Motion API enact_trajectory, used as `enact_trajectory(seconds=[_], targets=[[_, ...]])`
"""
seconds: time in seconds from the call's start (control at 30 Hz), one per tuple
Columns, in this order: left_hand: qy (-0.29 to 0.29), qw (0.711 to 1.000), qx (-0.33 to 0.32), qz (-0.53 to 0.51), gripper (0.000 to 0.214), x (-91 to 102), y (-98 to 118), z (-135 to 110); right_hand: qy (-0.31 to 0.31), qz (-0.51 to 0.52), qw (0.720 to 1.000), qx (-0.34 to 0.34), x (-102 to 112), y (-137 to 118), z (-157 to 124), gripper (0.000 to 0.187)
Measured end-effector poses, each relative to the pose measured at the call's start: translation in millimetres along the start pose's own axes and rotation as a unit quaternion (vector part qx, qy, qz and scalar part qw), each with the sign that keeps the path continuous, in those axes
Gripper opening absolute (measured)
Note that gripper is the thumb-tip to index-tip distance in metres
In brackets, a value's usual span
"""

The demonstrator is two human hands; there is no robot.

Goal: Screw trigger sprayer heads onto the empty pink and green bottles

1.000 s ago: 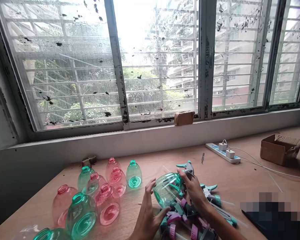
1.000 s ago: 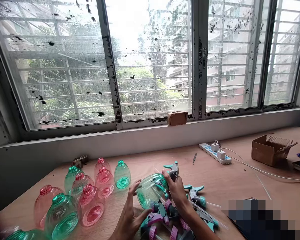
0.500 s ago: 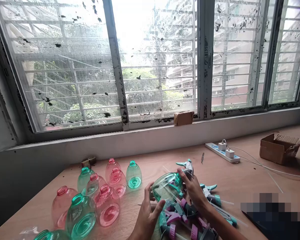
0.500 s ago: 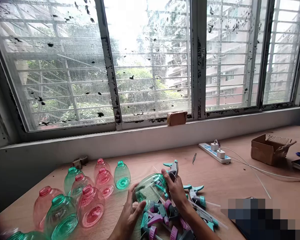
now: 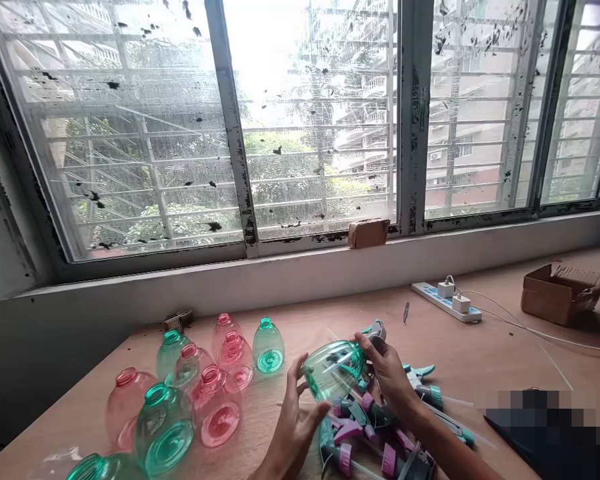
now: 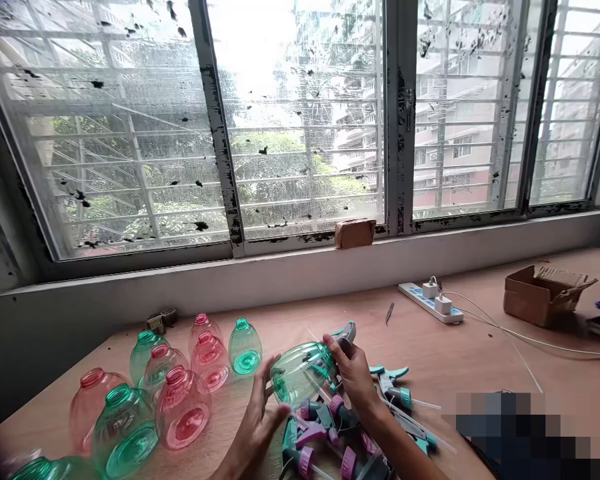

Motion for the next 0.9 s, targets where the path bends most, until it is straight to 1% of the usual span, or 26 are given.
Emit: enact_trajectory(seconds=[0.1, 0.2, 0.27, 0.37, 0.43, 0.47, 0.53, 0.6, 0.67, 0.73, 0.77, 0.8, 0.83, 0.9], targets=[[0.004, 0.999, 0.037, -0.033, 0.084, 1.2, -3.2, 4.3, 0.003, 0.013, 1.000, -0.011, -0.7, 0.6, -0.7, 0.056], [-0.017, 0.999, 0.047, 0.000, 0.079, 0.5, -5.2, 5.2, 0.002, 0.021, 0.999, -0.029, -0.4, 1.2, -1.6, 0.056], [-0.010, 0.999, 0.018, 0.048, 0.075, -0.5, -5.7, 3.1, 0.000, 0.025, 0.999, -0.038, 0.6, 0.7, -1.7, 0.056], [0.031, 0.986, -0.076, 0.142, 0.076, -1.5, -6.2, -1.4, -0.001, 0.034, 0.998, -0.045, 2.6, 1.4, -0.6, 0.053], [0.044, 0.975, -0.124, 0.182, 0.084, -1.9, -6.9, -2.9, 0.001, 0.042, 0.998, -0.044, 3.8, 3.9, 0.8, 0.050], [0.043, 0.973, -0.132, 0.185, 0.090, -1.8, -7.3, -2.9, 0.002, 0.046, 0.998, -0.043, 4.3, 5.7, 1.3, 0.049], [0.041, 0.980, -0.112, 0.158, 0.094, -0.8, -7.2, -1.5, 0.002, 0.052, 0.998, -0.039, 4.9, 9.0, 2.1, 0.049], [0.045, 0.991, -0.060, 0.107, 0.085, 0.9, -5.3, 0.6, -0.002, 0.055, 0.998, -0.034, 5.5, 11.0, 2.2, 0.050], [0.022, 0.998, -0.010, 0.062, 0.073, 1.8, -1.4, 2.1, -0.006, 0.054, 0.998, -0.030, 6.6, 11.4, 2.1, 0.050], [-0.012, 0.999, 0.012, 0.047, 0.065, 1.6, 2.7, 1.8, -0.007, 0.048, 0.998, -0.029, 8.5, 11.3, 2.3, 0.050], [-0.017, 0.998, 0.008, 0.057, 0.062, 1.2, 4.0, 1.0, -0.007, 0.044, 0.999, -0.031, 9.9, 11.3, 2.6, 0.049], [-0.009, 0.997, -0.009, 0.079, 0.060, 0.9, 4.5, -0.2, -0.008, 0.039, 0.999, -0.033, 11.4, 11.7, 3.1, 0.048], [0.007, 0.993, -0.036, 0.111, 0.061, 0.4, 4.2, -1.6, -0.009, 0.034, 0.999, -0.037, 13.0, 12.3, 3.7, 0.048], [0.032, 0.977, -0.108, 0.180, 0.068, -0.9, 1.5, -4.3, -0.011, 0.028, 0.998, -0.046, 15.9, 14.2, 5.2, 0.049]])
Point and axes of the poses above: each hand's wrist, its own z-axis towards the middle knuckle, its own x-axis out of the back of the hand, y = z × x, the point moved 1 cm from there along z, towards the middle knuckle, and after that the axes turned 11 degrees about x, right-handed, at the moved point
